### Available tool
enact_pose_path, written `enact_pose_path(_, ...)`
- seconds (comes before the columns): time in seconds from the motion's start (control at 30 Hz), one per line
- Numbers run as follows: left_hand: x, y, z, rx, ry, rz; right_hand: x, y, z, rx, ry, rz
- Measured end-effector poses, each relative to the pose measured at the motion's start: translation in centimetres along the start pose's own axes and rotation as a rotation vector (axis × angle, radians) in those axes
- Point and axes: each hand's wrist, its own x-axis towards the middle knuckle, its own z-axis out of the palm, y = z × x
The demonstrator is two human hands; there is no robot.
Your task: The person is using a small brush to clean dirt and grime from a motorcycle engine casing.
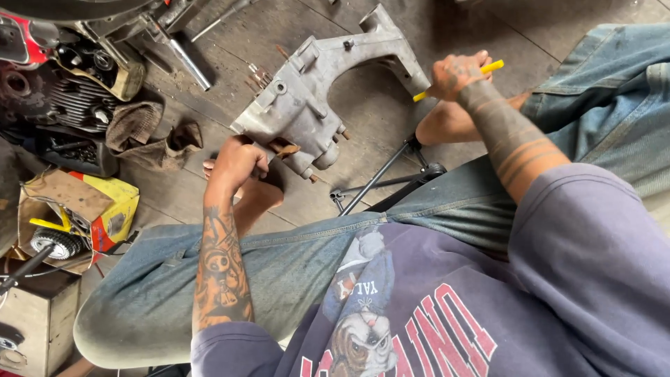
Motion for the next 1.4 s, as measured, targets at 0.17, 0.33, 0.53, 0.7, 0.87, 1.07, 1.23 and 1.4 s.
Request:
enact_pose_path(0.17, -0.2, 0.2, 0.1, -0.011, 0.013, -0.036, 0.4, 2.6, 1.0, -0.048, 0.158, -0.056)
enact_pose_path(0.33, -0.2, 0.2, 0.0, -0.026, 0.014, -0.045, -2.0, -0.9, -2.8, -0.017, 0.181, -0.143)
enact_pose_path(0.53, -0.2, 0.2, 0.1, -0.050, 0.021, -0.053, -0.7, 1.1, -1.4, -0.054, 0.180, -0.110)
enact_pose_path(0.7, -0.1, 0.5, 0.1, -0.064, 0.015, -0.056, -1.6, 3.1, -1.7, -0.121, 0.260, 0.008)
enact_pose_path(0.87, -0.4, 0.4, 0.2, -0.127, -0.001, -0.038, -1.5, -0.8, -1.5, 0.042, 0.166, -0.151)
enact_pose_path(1.07, 2.2, -1.5, 0.7, 0.049, -0.001, -0.011, -0.3, 1.5, -1.5, 0.007, 0.136, -0.039)
enact_pose_path(1.23, 2.1, -1.8, 0.8, 0.023, -0.004, 0.009, -0.7, -0.4, -1.9, 0.035, 0.028, -0.068)
enact_pose_path(1.4, 2.7, -1.7, 0.7, 0.010, 0.001, 0.013, 1.7, 6.8, 0.2, -0.019, 0.106, 0.095)
